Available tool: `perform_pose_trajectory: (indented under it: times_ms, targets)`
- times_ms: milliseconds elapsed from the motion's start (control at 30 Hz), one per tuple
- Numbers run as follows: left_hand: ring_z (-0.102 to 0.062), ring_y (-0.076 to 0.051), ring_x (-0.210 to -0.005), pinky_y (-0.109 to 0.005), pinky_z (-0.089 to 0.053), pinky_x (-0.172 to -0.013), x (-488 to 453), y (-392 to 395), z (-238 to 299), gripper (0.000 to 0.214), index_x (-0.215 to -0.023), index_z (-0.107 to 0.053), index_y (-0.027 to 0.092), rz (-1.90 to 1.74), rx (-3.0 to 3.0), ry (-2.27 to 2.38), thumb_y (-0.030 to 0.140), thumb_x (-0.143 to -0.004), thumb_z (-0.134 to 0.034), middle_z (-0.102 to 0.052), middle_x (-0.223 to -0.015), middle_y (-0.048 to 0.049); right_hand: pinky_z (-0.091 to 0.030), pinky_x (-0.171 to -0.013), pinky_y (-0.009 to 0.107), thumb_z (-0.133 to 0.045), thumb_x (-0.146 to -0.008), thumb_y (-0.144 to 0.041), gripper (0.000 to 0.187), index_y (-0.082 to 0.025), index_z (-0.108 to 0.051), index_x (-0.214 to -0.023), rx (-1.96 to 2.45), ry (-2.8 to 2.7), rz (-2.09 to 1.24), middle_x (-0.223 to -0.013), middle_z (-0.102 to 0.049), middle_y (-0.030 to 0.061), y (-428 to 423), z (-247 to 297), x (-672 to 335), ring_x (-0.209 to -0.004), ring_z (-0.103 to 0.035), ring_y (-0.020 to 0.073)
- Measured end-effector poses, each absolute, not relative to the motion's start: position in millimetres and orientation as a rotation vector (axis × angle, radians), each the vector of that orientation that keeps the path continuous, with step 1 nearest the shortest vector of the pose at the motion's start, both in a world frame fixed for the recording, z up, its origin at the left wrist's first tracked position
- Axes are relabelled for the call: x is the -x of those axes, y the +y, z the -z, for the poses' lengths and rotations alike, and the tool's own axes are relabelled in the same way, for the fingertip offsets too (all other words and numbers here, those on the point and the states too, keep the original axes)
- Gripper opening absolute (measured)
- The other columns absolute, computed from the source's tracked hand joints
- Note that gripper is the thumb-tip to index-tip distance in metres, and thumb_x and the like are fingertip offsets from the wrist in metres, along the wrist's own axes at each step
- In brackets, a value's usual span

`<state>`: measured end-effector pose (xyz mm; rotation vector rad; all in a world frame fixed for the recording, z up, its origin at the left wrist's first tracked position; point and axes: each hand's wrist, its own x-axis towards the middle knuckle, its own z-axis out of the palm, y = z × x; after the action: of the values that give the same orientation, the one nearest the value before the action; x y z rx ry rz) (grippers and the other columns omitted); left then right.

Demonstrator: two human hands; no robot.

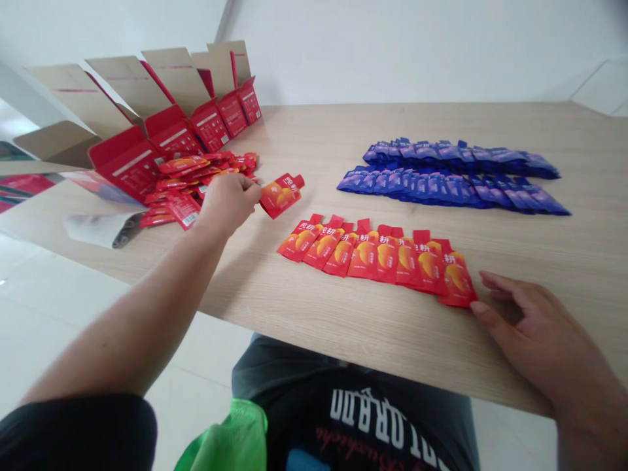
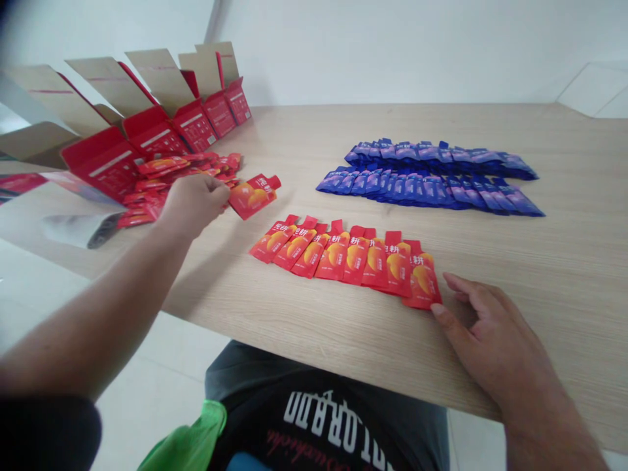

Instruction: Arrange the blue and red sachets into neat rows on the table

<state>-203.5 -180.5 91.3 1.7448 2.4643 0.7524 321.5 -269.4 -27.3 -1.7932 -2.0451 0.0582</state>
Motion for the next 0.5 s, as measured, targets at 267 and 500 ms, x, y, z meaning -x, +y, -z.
perform_pose_trajectory:
  times_ms: [267,500]
  targets:
    - [-0.055,-0.014,-0.049,-0.028,-0.044,-0.049,202.3,-219.3,-29.1,0.016,-0.074,-0.062,0.023,-0.916,-1.100,2.029,0.030,-0.087,-0.064,-0.065,-0.062,-0.0020,-0.059,-0.108,0.057,-0.049,-0.102,-0.071,0.071,-0.018,-0.069,-0.146,1.785,-2.047,-0.054,-0.131,-0.069,0.0158,-269.9,27.1,-320.8,-0.117,-0.069,0.0379]
    - [-0.063,-0.016,-0.053,-0.028,-0.050,-0.051,206.7,-232.4,-36.0,0.019,-0.072,-0.067,0.022,-0.670,-1.237,2.076,0.032,-0.088,-0.067,-0.072,-0.067,-0.0039,-0.059,-0.107,0.058,-0.048,-0.101,-0.072,0.073,-0.019,-0.070,-0.146,1.806,-2.047,-0.055,-0.132,-0.069,0.0151,-269.7,25.6,-321.5,-0.119,-0.070,0.0383]
